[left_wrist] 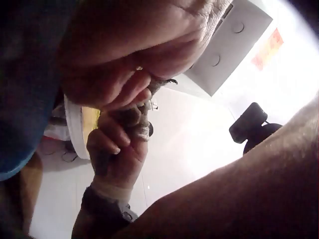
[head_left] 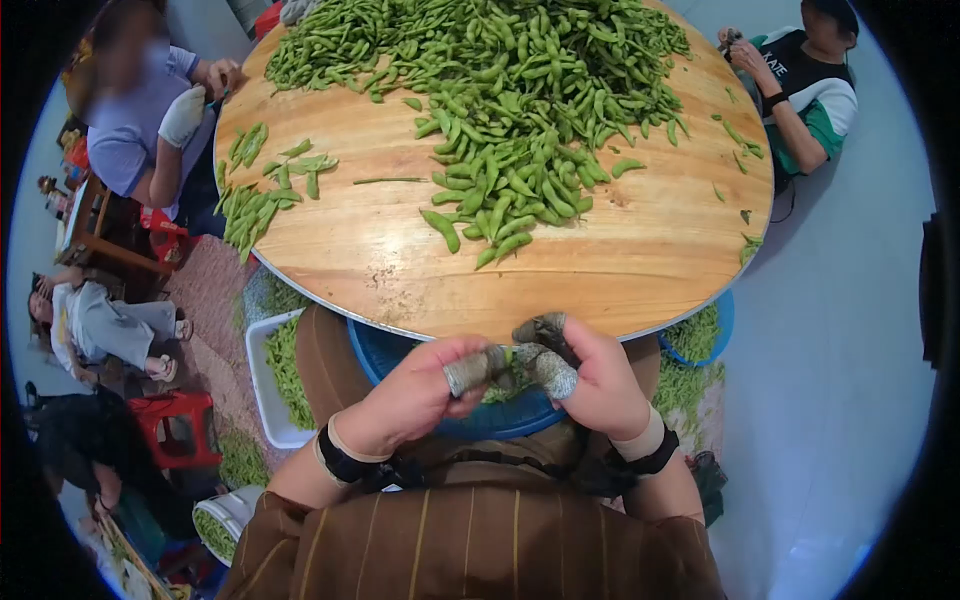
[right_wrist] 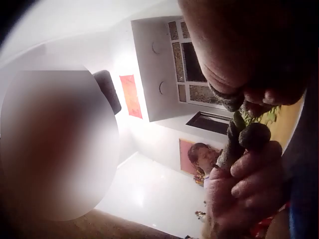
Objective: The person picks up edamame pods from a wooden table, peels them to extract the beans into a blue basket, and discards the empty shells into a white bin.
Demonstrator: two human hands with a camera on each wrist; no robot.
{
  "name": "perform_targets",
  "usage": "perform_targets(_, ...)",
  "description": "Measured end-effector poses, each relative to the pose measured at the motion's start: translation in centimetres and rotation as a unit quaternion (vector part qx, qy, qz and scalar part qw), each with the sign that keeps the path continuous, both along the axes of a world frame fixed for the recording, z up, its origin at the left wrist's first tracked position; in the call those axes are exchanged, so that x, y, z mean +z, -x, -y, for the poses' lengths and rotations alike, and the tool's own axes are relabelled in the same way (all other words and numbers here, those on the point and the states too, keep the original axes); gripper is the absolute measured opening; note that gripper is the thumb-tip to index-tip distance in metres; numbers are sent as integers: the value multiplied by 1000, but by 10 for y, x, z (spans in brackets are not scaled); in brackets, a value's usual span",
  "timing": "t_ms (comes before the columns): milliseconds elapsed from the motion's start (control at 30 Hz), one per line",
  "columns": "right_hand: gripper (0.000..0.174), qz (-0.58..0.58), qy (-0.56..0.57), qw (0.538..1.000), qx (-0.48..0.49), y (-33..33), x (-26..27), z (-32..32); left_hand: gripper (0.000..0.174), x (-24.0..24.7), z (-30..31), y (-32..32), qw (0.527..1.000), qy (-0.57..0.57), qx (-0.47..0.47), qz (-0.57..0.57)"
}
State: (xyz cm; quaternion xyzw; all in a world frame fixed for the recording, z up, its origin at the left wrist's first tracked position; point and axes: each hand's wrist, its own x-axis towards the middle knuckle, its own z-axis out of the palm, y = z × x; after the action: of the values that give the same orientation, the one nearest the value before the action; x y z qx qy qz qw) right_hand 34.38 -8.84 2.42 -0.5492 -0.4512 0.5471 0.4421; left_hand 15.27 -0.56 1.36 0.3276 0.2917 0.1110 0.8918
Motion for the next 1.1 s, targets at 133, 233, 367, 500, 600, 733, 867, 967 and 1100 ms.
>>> perform_targets(133,30,98,-75,992,10,9,-3,-5,13,-4,-3,3,986,-150,68,-30)
perform_targets(233,31,147,-85,985,33,14,1,-6,12,-7,1,-2,959,-264,78,-66)
perform_targets(367,42,197,-96,974,53,10,-7,-6,12,-14,2,-3,940,-326,61,-77)
perform_targets(500,41,-44,23,996,71,3,3,-4,14,-10,2,0,950,-295,44,-91)
perform_targets(600,33,-89,104,987,80,1,10,-4,17,-6,2,0,979,-182,44,-84)
perform_targets(733,33,-70,14,996,54,8,0,-8,13,-11,7,-4,798,-576,84,-155)
perform_targets(867,30,-221,113,967,47,6,-7,-7,9,-20,5,0,689,-700,94,-162)
perform_targets(967,29,-307,153,938,54,4,-8,-3,11,-15,-2,8,999,-48,14,11)
perform_targets(1100,32,-233,139,960,69,5,-14,0,13,-15,-2,5,999,-47,-11,-15)
